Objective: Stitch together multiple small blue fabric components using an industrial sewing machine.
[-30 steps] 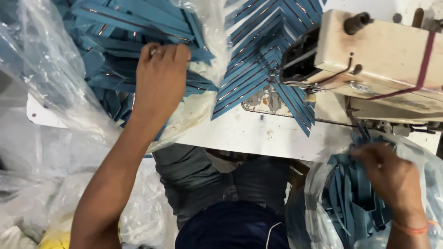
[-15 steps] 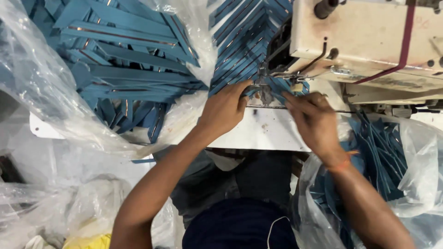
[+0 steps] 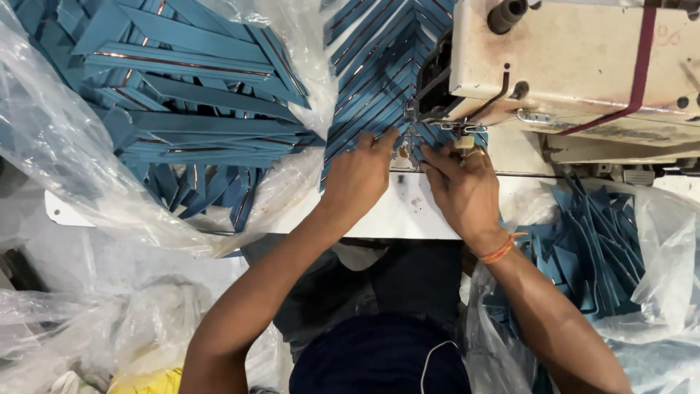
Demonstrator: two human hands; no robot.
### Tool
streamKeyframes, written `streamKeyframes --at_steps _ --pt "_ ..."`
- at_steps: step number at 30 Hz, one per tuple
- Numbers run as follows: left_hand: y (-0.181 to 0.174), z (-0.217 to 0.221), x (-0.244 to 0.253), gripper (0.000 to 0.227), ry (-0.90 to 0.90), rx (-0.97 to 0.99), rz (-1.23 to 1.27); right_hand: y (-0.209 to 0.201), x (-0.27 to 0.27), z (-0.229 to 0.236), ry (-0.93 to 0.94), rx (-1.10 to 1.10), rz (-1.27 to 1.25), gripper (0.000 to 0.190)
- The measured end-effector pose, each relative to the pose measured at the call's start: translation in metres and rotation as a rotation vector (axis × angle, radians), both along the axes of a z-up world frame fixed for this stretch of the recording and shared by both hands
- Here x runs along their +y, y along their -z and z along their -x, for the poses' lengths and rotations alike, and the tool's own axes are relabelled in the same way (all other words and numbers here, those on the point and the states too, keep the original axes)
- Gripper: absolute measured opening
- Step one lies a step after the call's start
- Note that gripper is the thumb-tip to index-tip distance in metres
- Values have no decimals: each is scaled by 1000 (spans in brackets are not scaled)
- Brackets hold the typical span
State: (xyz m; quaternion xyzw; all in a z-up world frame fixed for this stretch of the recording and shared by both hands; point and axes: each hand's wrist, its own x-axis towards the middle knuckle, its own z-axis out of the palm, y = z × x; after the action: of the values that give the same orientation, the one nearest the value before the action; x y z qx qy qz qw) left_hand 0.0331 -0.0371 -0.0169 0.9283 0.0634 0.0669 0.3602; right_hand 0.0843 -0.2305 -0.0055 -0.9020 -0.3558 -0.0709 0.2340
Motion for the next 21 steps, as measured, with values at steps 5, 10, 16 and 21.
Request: streamKeyframes --at_steps 5,10,16,21 --pt "7 5 -2 44 141 -20 -364 2 6 2 -13 20 -63 30" --pt "6 4 -4 49 221 4 -513 1 8 3 -38 33 -45 31" --pt "9 0 -13 42 143 -67 -565 0 14 1 -41 37 -54 31" --pt "8 -3 -13 40 116 -90 -537 8 11 -5 -60 37 2 30"
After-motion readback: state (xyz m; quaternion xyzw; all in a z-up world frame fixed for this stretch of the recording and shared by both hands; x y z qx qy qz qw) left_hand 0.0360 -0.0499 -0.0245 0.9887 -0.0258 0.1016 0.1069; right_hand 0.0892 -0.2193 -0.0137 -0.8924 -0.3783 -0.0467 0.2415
